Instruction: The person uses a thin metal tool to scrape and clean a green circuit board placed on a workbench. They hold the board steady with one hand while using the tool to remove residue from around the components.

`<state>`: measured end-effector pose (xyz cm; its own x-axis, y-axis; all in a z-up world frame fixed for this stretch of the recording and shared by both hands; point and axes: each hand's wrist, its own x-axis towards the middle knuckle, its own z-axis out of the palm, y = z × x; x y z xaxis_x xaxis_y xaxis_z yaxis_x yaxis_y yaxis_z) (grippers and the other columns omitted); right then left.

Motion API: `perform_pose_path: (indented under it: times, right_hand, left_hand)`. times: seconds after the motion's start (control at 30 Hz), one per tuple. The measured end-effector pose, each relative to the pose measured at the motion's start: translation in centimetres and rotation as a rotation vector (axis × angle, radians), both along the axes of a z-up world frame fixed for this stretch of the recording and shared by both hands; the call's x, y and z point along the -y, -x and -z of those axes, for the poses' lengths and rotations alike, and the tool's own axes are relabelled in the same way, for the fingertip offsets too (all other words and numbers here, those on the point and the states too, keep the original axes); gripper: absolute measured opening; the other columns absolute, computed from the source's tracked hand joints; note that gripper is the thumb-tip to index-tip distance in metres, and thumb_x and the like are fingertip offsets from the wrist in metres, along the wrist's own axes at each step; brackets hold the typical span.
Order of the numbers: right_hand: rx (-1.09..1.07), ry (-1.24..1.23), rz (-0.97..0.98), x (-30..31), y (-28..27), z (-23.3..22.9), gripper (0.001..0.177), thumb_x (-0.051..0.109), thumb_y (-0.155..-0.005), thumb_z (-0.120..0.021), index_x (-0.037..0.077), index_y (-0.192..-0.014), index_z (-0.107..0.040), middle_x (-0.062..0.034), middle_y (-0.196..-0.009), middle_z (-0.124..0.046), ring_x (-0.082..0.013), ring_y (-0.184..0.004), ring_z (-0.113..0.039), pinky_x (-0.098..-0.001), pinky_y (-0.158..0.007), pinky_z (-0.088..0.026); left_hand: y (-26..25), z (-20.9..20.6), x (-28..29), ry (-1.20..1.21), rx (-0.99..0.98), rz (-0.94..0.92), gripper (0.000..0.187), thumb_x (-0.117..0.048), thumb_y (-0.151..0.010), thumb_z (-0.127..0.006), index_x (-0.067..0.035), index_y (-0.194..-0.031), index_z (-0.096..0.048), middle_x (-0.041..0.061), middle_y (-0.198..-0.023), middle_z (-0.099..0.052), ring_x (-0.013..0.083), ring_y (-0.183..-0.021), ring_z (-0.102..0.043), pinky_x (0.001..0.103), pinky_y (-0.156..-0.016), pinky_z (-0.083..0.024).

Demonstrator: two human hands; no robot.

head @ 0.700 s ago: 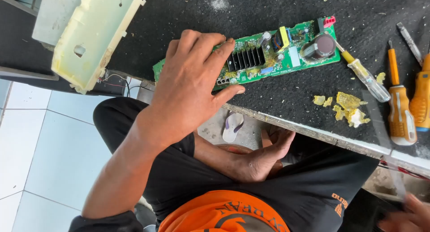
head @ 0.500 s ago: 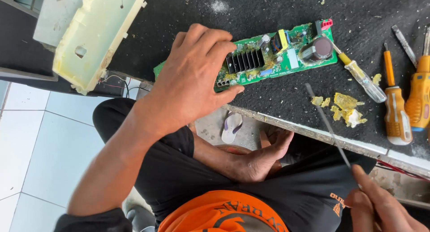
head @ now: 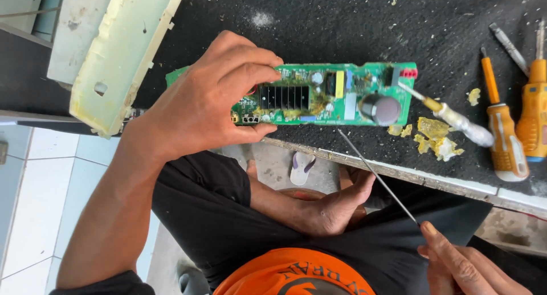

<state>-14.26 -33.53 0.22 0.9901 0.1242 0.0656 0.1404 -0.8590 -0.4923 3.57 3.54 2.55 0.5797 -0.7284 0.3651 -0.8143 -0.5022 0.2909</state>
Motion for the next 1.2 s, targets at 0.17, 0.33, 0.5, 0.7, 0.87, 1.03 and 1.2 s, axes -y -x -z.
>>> perform_pose_path:
  times: [0.17, 0.33, 0.5, 0.7, 0.87, 1.03, 1.2]
  right_hand:
    - [0.006, 0.035, -0.022, -1.3, -0.8, 0.5, 0.043, -0.011, -0.093, -0.066, 0.009, -0.13, -0.073, -0.0045, -0.094, -0.078, -0.0151, -0.086, -0.074, -0.0292, -0.082, -0.054]
    - [0.009, 0.096, -0.015, -1.2, -1.0, 1.0, 0.046, -0.011, -0.091, -0.069, 0.012, -0.13, -0.074, -0.0041, -0.094, -0.079, -0.0168, -0.089, -0.075, -0.031, -0.082, -0.056]
    - [0.033, 0.139, -0.074, -1.4, -1.1, 1.4, 0.046, -0.007, -0.091, -0.07, 0.012, -0.133, -0.073, 0.0001, -0.099, -0.078, -0.0163, -0.089, -0.074, -0.03, -0.083, -0.055]
    - [-0.032, 0.129, -0.035, -1.9, -1.2, 0.8, 0.049, -0.007, -0.091, -0.07, 0.013, -0.135, -0.072, -0.0026, -0.095, -0.077, -0.0143, -0.088, -0.074, -0.0301, -0.082, -0.056]
    - [0.051, 0.144, -0.077, -1.7, -1.2, 1.5, 0.049, -0.014, -0.092, -0.069, 0.011, -0.134, -0.074, -0.0011, -0.095, -0.075, -0.0146, -0.081, -0.071, -0.0293, -0.078, -0.054]
    - [0.024, 0.304, -0.096, -0.5, -0.6, 2.2, 0.053, -0.003, -0.092, -0.071, 0.017, -0.141, -0.073, -0.0027, -0.097, -0.075, -0.0203, -0.08, -0.071, -0.0327, -0.077, -0.055]
    - [0.153, 0.316, -0.157, 1.1, -0.3, 3.8, 0.052, -0.005, -0.092, -0.07, 0.017, -0.139, -0.075, 0.0004, -0.103, -0.076, -0.022, -0.068, -0.06, -0.034, -0.075, -0.052]
  left_hand:
    - [-0.8, 1.3, -0.3, -0.002, -0.065, -0.002, 0.063, -0.021, -0.086, -0.098, 0.006, -0.13, -0.063, 0.018, -0.133, -0.062, 0.0358, -0.119, -0.055, 0.047, -0.102, -0.052]
    - [-0.7, 1.1, -0.3, -0.077, -0.093, -0.042, 0.062, -0.028, -0.092, -0.091, 0.0, -0.139, -0.062, 0.014, -0.14, -0.062, 0.0346, -0.126, -0.054, 0.053, -0.108, -0.041]
    - [0.6, 0.9, 1.2, -0.118, -0.069, -0.188, 0.062, -0.038, -0.094, -0.085, 0.002, -0.136, -0.064, 0.015, -0.139, -0.063, 0.0339, -0.125, -0.056, 0.052, -0.108, -0.039]
    - [2.2, 1.9, 2.3, -0.189, -0.003, -0.276, 0.059, -0.035, -0.104, -0.082, -0.002, -0.147, -0.056, 0.017, -0.154, -0.051, 0.0365, -0.138, -0.053, 0.057, -0.12, -0.039]
    - [2.9, 2.9, 2.5, -0.112, 0.013, -0.25, 0.043, -0.018, -0.106, -0.088, -0.009, -0.138, -0.06, 0.018, -0.156, -0.044, 0.0433, -0.143, -0.054, 0.066, -0.125, -0.04]
    - [3.2, 3.1, 2.8, -0.087, 0.04, -0.215, 0.042, 0.015, -0.104, -0.073, -0.013, -0.134, -0.063, 0.022, -0.15, -0.051, 0.0495, -0.144, -0.049, 0.072, -0.123, -0.035]
    - [2.8, 3.1, 2.6, -0.082, 0.062, -0.195, 0.039, 0.016, -0.102, -0.068, -0.013, -0.129, -0.068, 0.019, -0.147, -0.054, 0.0463, -0.142, -0.051, 0.068, -0.118, -0.04]
